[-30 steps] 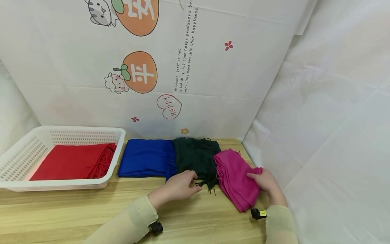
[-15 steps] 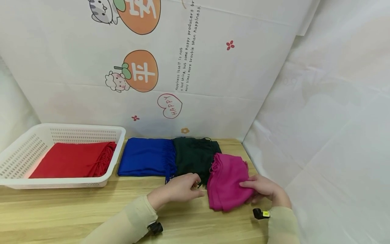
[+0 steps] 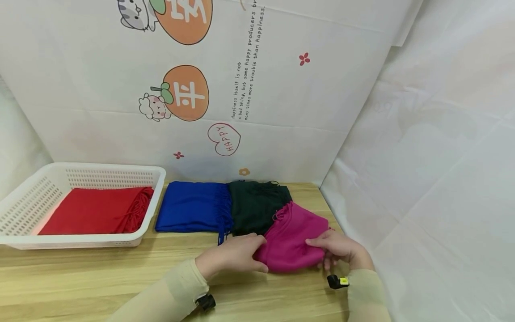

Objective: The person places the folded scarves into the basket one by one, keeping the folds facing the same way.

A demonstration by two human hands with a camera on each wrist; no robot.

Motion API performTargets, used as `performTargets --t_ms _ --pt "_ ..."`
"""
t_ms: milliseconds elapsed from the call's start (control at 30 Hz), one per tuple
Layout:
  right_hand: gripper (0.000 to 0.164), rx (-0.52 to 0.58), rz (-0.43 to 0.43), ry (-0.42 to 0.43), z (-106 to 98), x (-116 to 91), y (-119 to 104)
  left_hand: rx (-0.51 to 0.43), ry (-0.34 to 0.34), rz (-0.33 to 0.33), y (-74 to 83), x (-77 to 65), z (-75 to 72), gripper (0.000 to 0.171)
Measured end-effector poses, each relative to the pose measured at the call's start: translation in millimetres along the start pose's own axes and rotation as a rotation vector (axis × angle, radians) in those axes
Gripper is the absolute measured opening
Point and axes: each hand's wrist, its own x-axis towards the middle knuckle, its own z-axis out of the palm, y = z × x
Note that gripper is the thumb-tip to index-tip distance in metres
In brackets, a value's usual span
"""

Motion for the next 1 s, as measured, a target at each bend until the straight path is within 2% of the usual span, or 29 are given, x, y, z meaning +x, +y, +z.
performTargets --t_ms 200,300,367,500,733,867,1000 --pt "0.048 -0.061 -0.03 0.447 -5 8 5 0.024 -0.021 -0.005 2.9 -1.0 -0.8 0.052" --pt "0.048 -0.11 -0.081 0.619 -5 15 4 0.041 -0.021 0.003 2.7 -0.7 0.4 0.053" --pt "0.047 -0.172 -0.114 0.684 -5 19 5 0.051 -0.021 0.016 2.1 -0.5 1.9 0.054" --pt "0.051 -0.289 -0.172 0.722 -4 26 9 0.066 -0.017 0.033 0.8 -0.3 5.8 0.058" --pt "0.062 -0.388 -0.199 0.652 -1 32 11 0.087 -0.014 0.04 0.1 -1.0 7.1 0.061" --pt "0.065 -0.402 -0.198 0.637 0 32 9 0.144 0.002 0.043 0.1 0.0 9.1 0.055" --pt "0.061 -0.382 -0.173 0.628 2 32 5 0.239 0.047 0.053 -2.9 2.3 13.3 0.042"
